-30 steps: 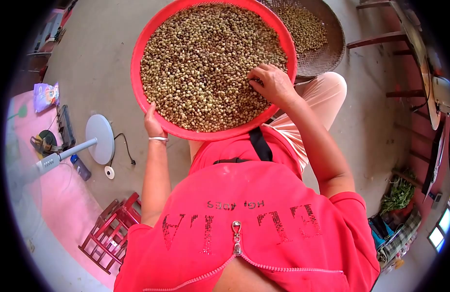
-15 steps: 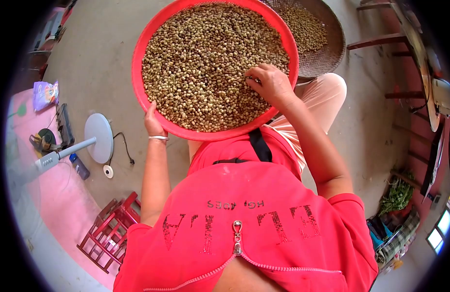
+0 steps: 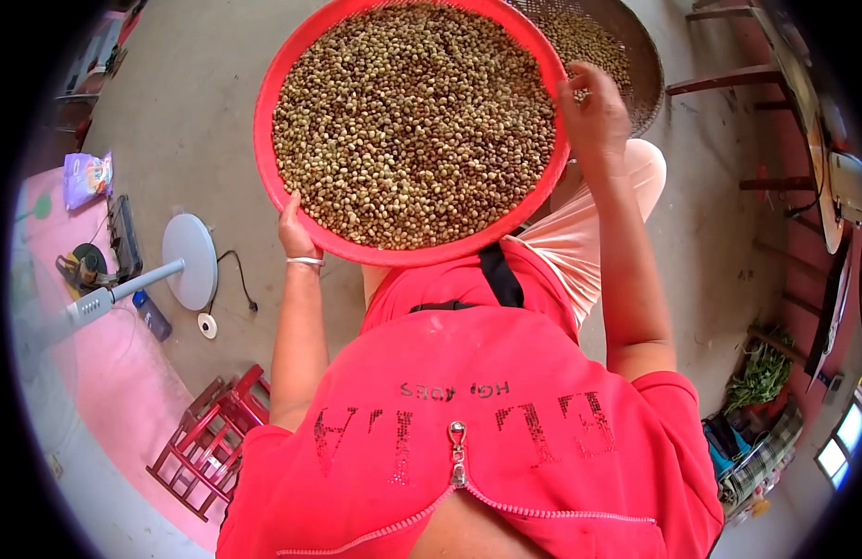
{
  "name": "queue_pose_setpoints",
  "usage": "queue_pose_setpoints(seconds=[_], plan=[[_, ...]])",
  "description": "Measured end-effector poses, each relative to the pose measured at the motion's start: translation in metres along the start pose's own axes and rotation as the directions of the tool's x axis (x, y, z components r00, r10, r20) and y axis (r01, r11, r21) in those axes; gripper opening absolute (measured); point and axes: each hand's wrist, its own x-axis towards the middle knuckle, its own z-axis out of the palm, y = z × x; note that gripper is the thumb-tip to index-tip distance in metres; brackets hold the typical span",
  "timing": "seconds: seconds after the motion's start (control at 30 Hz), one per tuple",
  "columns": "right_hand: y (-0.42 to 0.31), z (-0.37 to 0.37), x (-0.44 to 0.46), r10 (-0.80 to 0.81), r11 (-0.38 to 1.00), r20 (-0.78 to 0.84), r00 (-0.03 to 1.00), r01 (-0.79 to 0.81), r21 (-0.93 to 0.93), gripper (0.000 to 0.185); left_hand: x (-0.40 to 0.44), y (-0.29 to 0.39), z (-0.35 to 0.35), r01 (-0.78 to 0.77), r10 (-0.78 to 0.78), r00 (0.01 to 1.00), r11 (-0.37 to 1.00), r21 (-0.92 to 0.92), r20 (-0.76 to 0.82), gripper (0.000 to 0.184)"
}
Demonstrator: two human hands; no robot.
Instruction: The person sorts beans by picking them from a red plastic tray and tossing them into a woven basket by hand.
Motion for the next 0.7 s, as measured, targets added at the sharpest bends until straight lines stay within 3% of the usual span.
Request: queue_pose_setpoints(seconds=[0.07,0.13,0.2,0.27,0.4,0.47,0.53,0.57,0.6,0.67,0.7], plan=[[0.002,0.011,-0.02,-0.166,0.984,0.251,0.954,0.145,0.101,0.017,0.001,0.0,0.0,0.01,-0.009,1.0,1.0,-0.015,0.027,0.038],[-0.025,0.016,-0.046,-0.261,0.961,0.491,0.831,0.273,0.048,0.02,-0.002,0.003,0.002,0.026,-0.026,0.999,1.0,-0.009,0.022,0.038],[-0.033,0.029,-0.064,-0.352,0.927,0.525,0.775,0.367,0.079,0.022,-0.001,0.002,0.001,0.023,-0.023,1.0,1.0,-0.013,0.017,0.038],[-0.033,0.038,-0.067,-0.303,0.942,0.583,0.754,0.331,0.062,0.021,-0.001,0.003,-0.001,0.017,-0.017,1.0,1.0,-0.011,0.01,0.039],[-0.028,0.036,-0.062,-0.315,0.94,0.557,0.768,0.335,0.07,0.017,-0.004,0.004,0.005,0.009,-0.009,1.0,1.0,0.008,0.009,0.039],[-0.024,0.032,-0.056,-0.351,0.936,0.453,0.82,0.309,0.167,0.013,-0.007,0.007,0.007,0.003,-0.003,1.0,1.0,0.02,0.015,0.039],[-0.009,0.029,-0.031,-0.286,0.945,0.088,0.954,0.266,0.193,0.011,-0.005,0.005,0.003,0.0,0.0,1.0,1.0,0.013,0.02,0.039],[-0.01,0.02,-0.017,-0.161,0.962,-0.065,0.985,0.171,0.212,0.016,-0.006,0.004,0.004,0.007,-0.007,1.0,1.0,0.004,0.003,0.039],[-0.016,0.006,-0.009,0.01,0.987,-0.089,0.996,0.004,0.161,0.018,-0.005,0.003,0.003,0.013,-0.013,1.0,1.0,-0.005,-0.01,0.039],[-0.015,0.001,-0.003,-0.012,1.0,-0.062,0.998,0.012,-0.001,0.017,-0.002,0.002,0.002,0.018,-0.018,1.0,1.0,-0.007,0.001,0.039],[-0.011,0.005,-0.009,-0.107,0.994,0.075,0.991,0.107,0.013,0.017,-0.001,0.002,0.001,0.026,-0.026,0.999,1.0,-0.008,0.019,0.039]])
